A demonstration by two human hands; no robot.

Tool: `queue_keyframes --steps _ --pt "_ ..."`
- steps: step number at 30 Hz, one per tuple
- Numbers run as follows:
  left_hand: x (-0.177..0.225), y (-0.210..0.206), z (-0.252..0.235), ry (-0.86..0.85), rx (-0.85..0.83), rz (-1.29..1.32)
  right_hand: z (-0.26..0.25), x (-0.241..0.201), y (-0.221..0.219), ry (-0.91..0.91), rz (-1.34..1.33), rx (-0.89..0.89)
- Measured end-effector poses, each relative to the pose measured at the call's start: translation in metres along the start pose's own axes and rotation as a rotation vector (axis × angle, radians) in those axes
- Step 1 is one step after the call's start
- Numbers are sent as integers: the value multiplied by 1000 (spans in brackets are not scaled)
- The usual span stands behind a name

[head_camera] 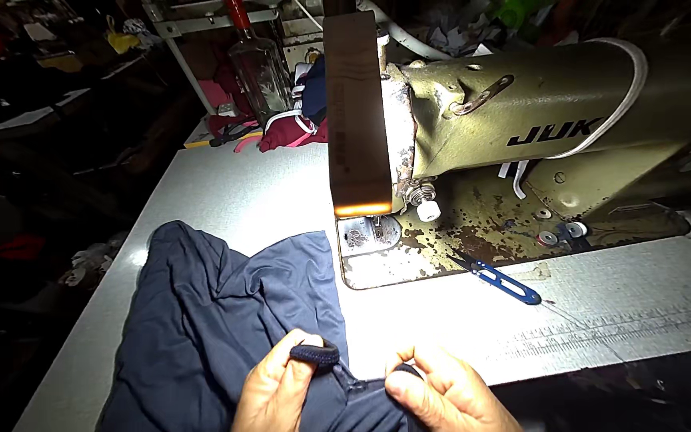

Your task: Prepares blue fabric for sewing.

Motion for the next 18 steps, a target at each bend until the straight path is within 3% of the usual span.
queue_keyframes --steps 9,13,18 --pt "1 -13 7 19 -147 -3 -3 3 9 -69 287 -81" --pt "3 -21 12 81 -173 -5 -3 -12 9 85 505 7" --pt "2 -29 16 86 -225 -19 -13 -20 3 241 394 103"
Point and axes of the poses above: each hand's wrist, its own z-axis away from the middle knuckle, its own y-axis out of the back of the hand, x = y × z, the point moved 7 cm from there along -z, towards the middle knuckle, and after that the axes turned 4 degrees about -y, right-handed, at the moved point
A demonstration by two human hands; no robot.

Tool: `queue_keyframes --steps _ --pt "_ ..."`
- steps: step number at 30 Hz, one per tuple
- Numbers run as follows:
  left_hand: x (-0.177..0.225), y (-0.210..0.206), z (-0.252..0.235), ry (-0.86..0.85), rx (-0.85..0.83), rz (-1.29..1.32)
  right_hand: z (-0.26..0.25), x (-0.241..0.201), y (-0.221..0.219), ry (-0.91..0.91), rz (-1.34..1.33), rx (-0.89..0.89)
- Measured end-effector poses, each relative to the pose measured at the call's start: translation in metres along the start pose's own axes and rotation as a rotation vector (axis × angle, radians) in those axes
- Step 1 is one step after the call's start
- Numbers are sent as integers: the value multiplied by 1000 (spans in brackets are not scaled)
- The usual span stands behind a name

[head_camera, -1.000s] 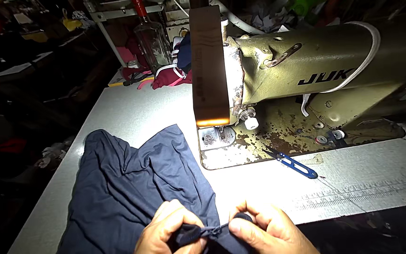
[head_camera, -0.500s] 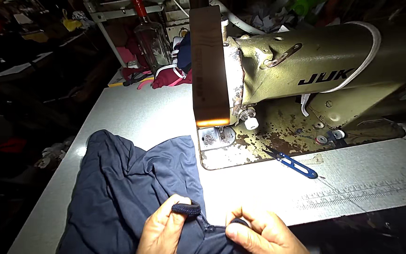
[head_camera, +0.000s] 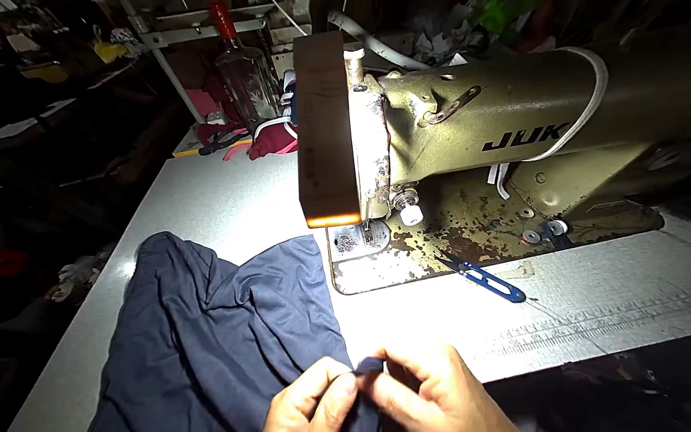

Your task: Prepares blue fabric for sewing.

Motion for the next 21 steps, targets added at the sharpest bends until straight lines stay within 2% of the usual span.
queue_keyframes --steps 6,10,14,16,21 --pt "-4 -5 6 40 -158 48 -19 23 -6 -142 -267 -11" --pt "-7 3 6 57 -47 25 -17 18 -7 -102 -310 -190" --pt "-7 9 3 51 3 53 1 22 -8 -204 -234 -416" --pt "-7 11 1 23 0 79 8 24 -7 -203 -220 -406" --pt "-8 20 -6 -4 16 81 10 19 2 -155 -391 -324"
Point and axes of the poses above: each hand's wrist, its own z-axis away from the middle knuckle, its own y-axis out of the back of the hand, x = y × z, the point moved 7 cm from there along -z, towards the middle knuckle, and after that the axes turned 4 degrees about -y, right-handed, at the moved point
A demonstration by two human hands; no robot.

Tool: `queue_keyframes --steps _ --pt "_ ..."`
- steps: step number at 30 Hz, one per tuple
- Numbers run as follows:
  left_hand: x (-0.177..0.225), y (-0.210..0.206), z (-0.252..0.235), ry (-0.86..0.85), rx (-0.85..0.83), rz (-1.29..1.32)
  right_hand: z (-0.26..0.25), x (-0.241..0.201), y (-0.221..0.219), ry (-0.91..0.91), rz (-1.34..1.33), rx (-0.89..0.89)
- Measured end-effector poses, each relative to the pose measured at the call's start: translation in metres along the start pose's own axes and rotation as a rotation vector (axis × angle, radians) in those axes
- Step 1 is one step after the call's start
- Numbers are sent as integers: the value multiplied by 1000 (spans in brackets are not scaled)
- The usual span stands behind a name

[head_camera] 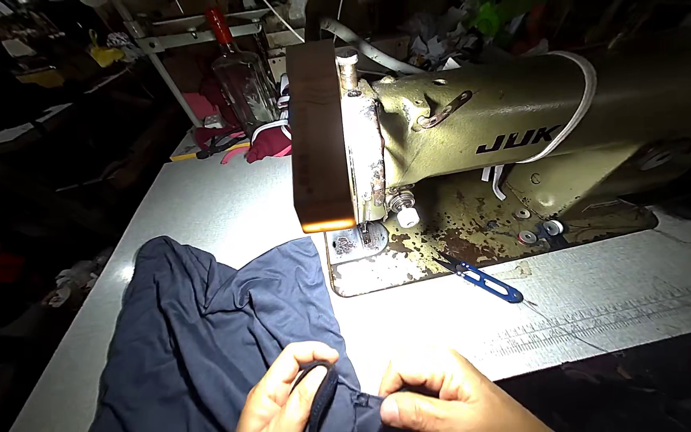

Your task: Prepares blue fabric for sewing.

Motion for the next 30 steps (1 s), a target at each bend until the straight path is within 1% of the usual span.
queue_keyframes --steps 4,7,9,11,13,14,18,22,26,27,28,30 --pt "1 -3 0 81 -101 2 2 3 6 -13 52 43" --pt "1 -7 3 161 -151 -2 3 3 7 -18 101 61" --pt "4 -9 4 183 -155 -37 4 3 5 -15 144 60" --pt "6 -8 3 126 -136 -64 4 2 4 0 190 58" --pt "5 -6 1 49 -112 -16 5 -1 3 20 228 58" --pt "5 -6 1 33 -88 31 5 -3 2 27 242 59" --pt "-1 -16 1 16 33 85 4 -6 0 32 281 72" --pt "-7 -21 0 50 26 159 5 -4 2 41 309 107" --pt "-9 -18 0 65 -23 169 6 -3 6 88 385 138" --pt "-10 -17 0 70 -36 161 6 -3 12 98 434 181" --pt "-10 -17 0 72 -46 153 7 -5 22 122 538 283" --pt "-11 -17 1 75 -57 154 11 -13 54 140 918 598"
Point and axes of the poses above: each hand's wrist, its own z-axis away from the middle knuckle, its own y-axis out of the back of the hand, x = y × z, the point moved 7 cm from there along -z, towards the middle knuckle, and after that the axes turned 4 degrees about -y, right-handed, at the moved point
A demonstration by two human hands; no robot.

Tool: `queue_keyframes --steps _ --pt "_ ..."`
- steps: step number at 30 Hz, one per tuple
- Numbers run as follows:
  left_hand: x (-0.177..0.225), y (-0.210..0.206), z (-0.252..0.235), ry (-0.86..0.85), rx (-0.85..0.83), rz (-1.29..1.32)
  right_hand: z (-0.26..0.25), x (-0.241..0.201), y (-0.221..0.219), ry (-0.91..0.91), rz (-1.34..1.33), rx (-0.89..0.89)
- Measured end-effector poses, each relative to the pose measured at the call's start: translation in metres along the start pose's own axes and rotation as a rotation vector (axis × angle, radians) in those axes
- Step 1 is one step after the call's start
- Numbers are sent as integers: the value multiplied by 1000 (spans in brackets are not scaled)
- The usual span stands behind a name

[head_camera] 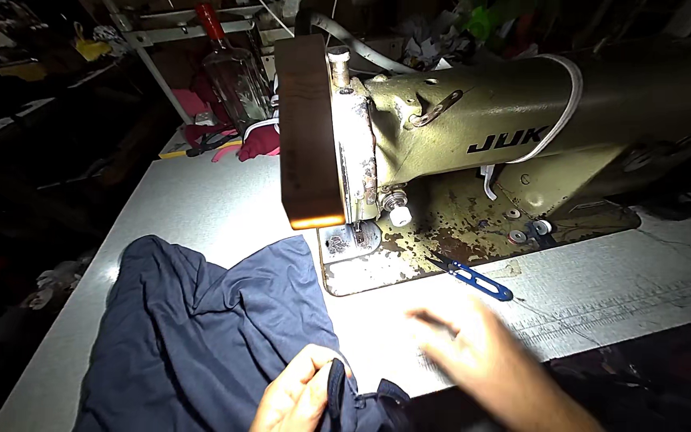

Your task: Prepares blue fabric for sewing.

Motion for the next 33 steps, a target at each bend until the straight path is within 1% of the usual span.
queue_keyframes --steps 1,2,3,5,7,9,11,12,13,14,15,16,19,21,25,28,31,33 --pt "0 0 0 0 -4 4 -8 10 12 -1 204 111" --pt "0 0 0 -1 -11 7 -15 21 21 -34 340 170" --pt "0 -1 0 -2 -19 11 -22 34 28 -94 429 186" --pt "0 -2 -1 -2 -38 18 -29 59 32 -191 507 157" --pt "-2 -2 -2 9 -41 25 -31 74 32 -193 494 140" --pt "-3 -2 -3 16 -43 24 -32 76 33 -172 409 141" --pt "-2 -2 -5 6 -63 28 -32 70 35 -175 243 119" --pt "-1 -2 -6 3 -78 31 -31 62 35 -190 141 79" --pt "0 -2 -6 0 -101 34 -30 52 32 -198 18 9" --pt "1 -3 -6 1 -121 36 -28 40 26 -204 -159 -110" --pt "2 -4 -6 2 -136 41 -25 26 19 -202 -310 -253" --pt "3 -4 -6 0 -153 41 -21 12 12 -185 -393 -398" --pt "8 -8 -7 -18 -179 6 -14 -21 -1 -100 -367 -745" --pt "9 -9 -7 -31 -202 -10 -15 -35 -6 -89 -324 -914" --pt "11 -9 -6 -37 -218 -28 -25 -52 -11 -89 -207 -1107" --pt "12 -8 -6 -32 -221 -2 -26 -59 -18 -85 -284 -1243" --pt "13 -7 -4 -30 -215 25 -23 -57 -25 -124 -280 -1328" --pt "14 -7 -4 -42 -223 36 -21 -59 -29 -93 -283 -1351"
Point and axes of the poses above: each hand's wrist, its own z-axis away from the middle knuckle, its own y-axis out of the back of the hand, x = y × z, the point moved 7 cm from there along -z, towards the middle knuckle, and after that the axes turned 4 degrees about -y, right-handed, at the moved point
